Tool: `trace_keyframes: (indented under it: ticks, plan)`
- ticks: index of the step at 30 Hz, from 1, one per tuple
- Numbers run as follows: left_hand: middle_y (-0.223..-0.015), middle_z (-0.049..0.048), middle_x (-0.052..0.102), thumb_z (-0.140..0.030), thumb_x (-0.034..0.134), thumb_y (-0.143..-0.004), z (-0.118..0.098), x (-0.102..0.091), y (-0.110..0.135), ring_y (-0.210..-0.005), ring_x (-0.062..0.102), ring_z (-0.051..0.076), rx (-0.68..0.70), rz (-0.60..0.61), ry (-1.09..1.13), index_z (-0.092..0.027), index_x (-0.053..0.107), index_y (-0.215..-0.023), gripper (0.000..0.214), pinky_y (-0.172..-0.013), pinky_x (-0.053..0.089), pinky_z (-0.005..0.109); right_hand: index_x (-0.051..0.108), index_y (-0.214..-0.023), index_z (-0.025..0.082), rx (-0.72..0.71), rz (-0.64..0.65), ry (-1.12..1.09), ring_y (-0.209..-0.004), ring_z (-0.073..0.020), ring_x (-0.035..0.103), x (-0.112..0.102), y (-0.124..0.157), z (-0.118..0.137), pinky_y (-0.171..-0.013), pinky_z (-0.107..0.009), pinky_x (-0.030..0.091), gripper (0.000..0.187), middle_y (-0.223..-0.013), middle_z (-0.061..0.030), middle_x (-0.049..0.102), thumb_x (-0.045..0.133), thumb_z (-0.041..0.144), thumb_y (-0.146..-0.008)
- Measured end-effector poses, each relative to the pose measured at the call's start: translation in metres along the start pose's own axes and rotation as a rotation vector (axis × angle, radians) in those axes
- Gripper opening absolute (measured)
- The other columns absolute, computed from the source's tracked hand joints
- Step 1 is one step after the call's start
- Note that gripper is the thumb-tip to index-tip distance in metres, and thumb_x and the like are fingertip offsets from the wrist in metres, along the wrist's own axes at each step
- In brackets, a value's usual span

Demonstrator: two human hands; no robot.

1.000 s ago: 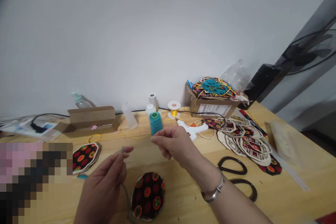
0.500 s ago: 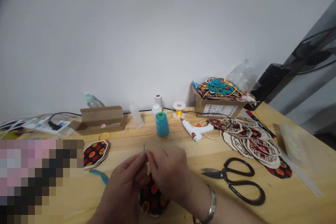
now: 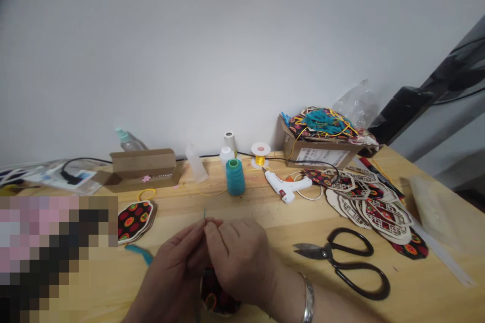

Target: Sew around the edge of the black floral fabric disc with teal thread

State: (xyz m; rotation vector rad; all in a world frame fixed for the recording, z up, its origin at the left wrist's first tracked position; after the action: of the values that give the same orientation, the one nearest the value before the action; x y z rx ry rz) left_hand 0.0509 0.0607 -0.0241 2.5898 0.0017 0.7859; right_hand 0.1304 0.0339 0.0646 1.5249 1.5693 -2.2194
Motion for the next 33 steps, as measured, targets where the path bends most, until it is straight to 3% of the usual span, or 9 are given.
trace_keyframes:
  ticks: [7,21,23,26,29,31,33]
  plan:
    - [-0.046,-0.0091,0.024,-0.028,0.06,-0.079,0.004,0.002,-0.003,-0.045,0.014,0.005,-0.03,0.09,0.1,-0.011,0.07,-0.082,0.02,-0.042,0.016,0.016,0.057,-0.092,0.008,-0.003,0.03,0.0,-0.057,-0.0154,0.053,0.004,0.001,0.0,-0.05,-0.029,0.034,0.018,-0.063,-0.0055,0.058,0.04,0.009,-0.086]
    - [-0.047,-0.0088,0.028,-0.028,0.061,-0.078,-0.001,-0.003,-0.004,-0.044,0.021,0.003,0.019,0.029,0.079,-0.009,0.069,-0.087,0.022,-0.042,0.02,0.014,0.056,-0.082,0.013,0.043,0.164,-0.15,-0.06,-0.0158,0.051,0.014,0.002,-0.001,-0.052,-0.029,0.031,0.014,-0.067,-0.0046,0.059,0.042,0.012,-0.086]
    - [-0.047,-0.009,0.029,-0.028,0.063,-0.077,0.0,-0.006,-0.005,-0.043,0.021,0.003,0.014,0.002,0.067,-0.009,0.069,-0.087,0.023,-0.042,0.021,0.015,0.055,-0.078,0.014,0.122,0.187,-0.253,-0.06,-0.0146,0.051,0.015,0.002,-0.006,-0.053,-0.028,0.032,0.015,-0.068,-0.0036,0.06,0.042,0.013,-0.086]
    - [-0.045,-0.0096,0.029,-0.027,0.065,-0.074,-0.003,-0.008,-0.006,-0.042,0.02,0.003,0.032,-0.02,0.06,-0.01,0.069,-0.084,0.02,-0.04,0.02,0.014,0.057,-0.078,0.017,0.393,0.199,-0.463,-0.057,-0.0105,0.052,0.017,0.003,-0.023,-0.053,-0.024,0.035,0.015,-0.067,0.0007,0.061,0.044,0.017,-0.087]
    - [-0.046,-0.0084,0.036,-0.025,0.069,-0.07,-0.007,-0.008,-0.007,-0.041,0.018,0.002,0.06,-0.043,0.044,-0.01,0.069,-0.079,0.018,-0.037,0.018,0.015,0.059,-0.079,0.018,0.689,0.038,-0.598,-0.051,-0.0076,0.051,0.01,0.008,-0.046,-0.049,-0.019,0.037,0.014,-0.061,0.003,0.06,0.048,0.022,-0.086]
    - [-0.045,-0.0081,0.038,-0.026,0.069,-0.07,-0.007,-0.008,-0.006,-0.041,0.019,0.002,0.058,-0.054,0.022,-0.009,0.069,-0.079,0.019,-0.037,0.018,0.015,0.059,-0.078,0.017,0.771,-0.082,-0.577,-0.048,-0.0075,0.05,0.003,0.011,-0.056,-0.046,-0.018,0.037,0.014,-0.057,0.0028,0.058,0.049,0.024,-0.085]
    - [-0.044,-0.0086,0.035,-0.027,0.068,-0.071,-0.005,-0.007,-0.004,-0.042,0.019,0.003,0.048,-0.045,0.009,-0.009,0.069,-0.081,0.021,-0.037,0.018,0.015,0.059,-0.079,0.017,0.745,-0.109,-0.51,-0.049,-0.0083,0.052,0.001,0.012,-0.056,-0.048,-0.019,0.037,0.012,-0.058,0.0021,0.06,0.051,0.023,-0.084]
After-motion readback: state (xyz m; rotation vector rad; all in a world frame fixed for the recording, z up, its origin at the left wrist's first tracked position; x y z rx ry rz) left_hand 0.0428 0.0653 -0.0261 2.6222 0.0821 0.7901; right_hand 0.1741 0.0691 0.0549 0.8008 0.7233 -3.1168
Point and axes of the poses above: each hand's wrist, its own y-axis away from the middle knuckle, its own x-axis out of the palm, z = x × y, the point moved 8 cm from there along -y, towards the middle knuckle
